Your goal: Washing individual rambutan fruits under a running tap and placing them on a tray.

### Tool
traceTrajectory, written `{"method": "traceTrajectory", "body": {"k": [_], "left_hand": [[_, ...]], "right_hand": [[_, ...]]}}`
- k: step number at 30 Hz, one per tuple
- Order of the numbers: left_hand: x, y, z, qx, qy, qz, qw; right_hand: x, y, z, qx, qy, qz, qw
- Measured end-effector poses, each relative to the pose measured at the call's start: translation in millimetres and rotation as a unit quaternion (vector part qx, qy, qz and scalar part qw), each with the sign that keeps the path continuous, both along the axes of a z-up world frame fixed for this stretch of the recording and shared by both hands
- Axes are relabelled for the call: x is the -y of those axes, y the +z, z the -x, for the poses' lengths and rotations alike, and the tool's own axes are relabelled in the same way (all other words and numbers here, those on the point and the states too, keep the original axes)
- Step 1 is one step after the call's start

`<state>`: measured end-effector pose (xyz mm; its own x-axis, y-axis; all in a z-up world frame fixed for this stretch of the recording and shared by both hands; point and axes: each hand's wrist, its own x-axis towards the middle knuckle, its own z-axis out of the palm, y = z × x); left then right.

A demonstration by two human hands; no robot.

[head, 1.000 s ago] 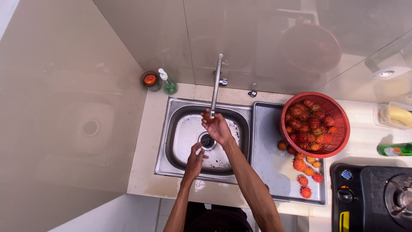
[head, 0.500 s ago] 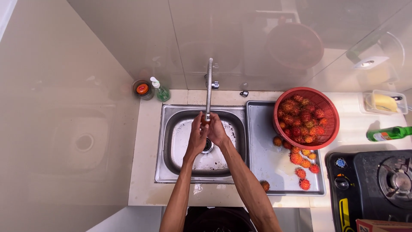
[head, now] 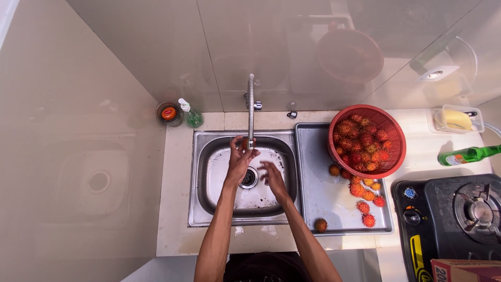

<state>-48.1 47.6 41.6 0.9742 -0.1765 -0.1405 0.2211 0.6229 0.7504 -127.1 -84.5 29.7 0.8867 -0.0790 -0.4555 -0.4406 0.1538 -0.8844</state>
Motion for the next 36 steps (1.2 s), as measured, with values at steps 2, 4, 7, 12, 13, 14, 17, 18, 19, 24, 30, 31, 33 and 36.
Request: {"method": "traceTrajectory", "body": {"k": [2, 4, 7, 12, 13, 14, 17, 18, 19, 24, 30, 31, 33, 36], "left_hand": [[-1, -10, -6, -0.049, -0.019, 0.025, 0.998], [1, -20, -11, -0.1, -0.039, 0.05, 0.993], [9, -30, -18, -0.15, -0.031, 0.094, 0.984], [15, -13, -20, -0.077, -0.046, 0.105, 0.99], [16, -9, -19, -0.077, -0.047, 0.106, 0.99], [16, -4, -20, -0.107, -0.038, 0.103, 0.988], [17, -19, -24, -0.145, -0.053, 0.114, 0.981], [17, -29, -26, -0.152, -0.077, 0.129, 0.977], [16, -26, -22, -0.153, -0.078, 0.128, 0.977], [17, -42, -26, -0.05, -0.11, 0.171, 0.978], [18, -31, -24, -0.138, -0.111, 0.235, 0.956], [19, -31, -26, -0.137, -0.111, 0.236, 0.956], [20, -33, -25, -0.046, -0.094, 0.217, 0.971], [20, -52, -31, -0.068, -0.07, 0.179, 0.979]], "right_hand": [[2, -22, 23, -0.026, -0.013, -0.012, 0.999], [4, -41, 42, -0.054, -0.027, -0.025, 0.998], [8, -62, 63, -0.084, -0.057, -0.045, 0.994], [18, -73, 76, -0.09, -0.086, -0.07, 0.99], [20, -68, 78, -0.09, -0.087, -0.07, 0.99], [22, -62, 77, -0.092, -0.097, -0.064, 0.989], [24, -52, 77, -0.093, -0.111, -0.059, 0.988], [25, -50, 78, -0.093, -0.116, -0.059, 0.987], [25, -52, 80, -0.093, -0.117, -0.059, 0.987], [26, -57, 77, -0.078, -0.117, -0.066, 0.988], [33, -65, 75, -0.074, -0.119, -0.058, 0.988], [35, -67, 74, -0.073, -0.119, -0.057, 0.989], [38, -70, 77, -0.078, -0.119, -0.058, 0.988], [43, -69, 73, -0.078, -0.122, -0.058, 0.988]]}}
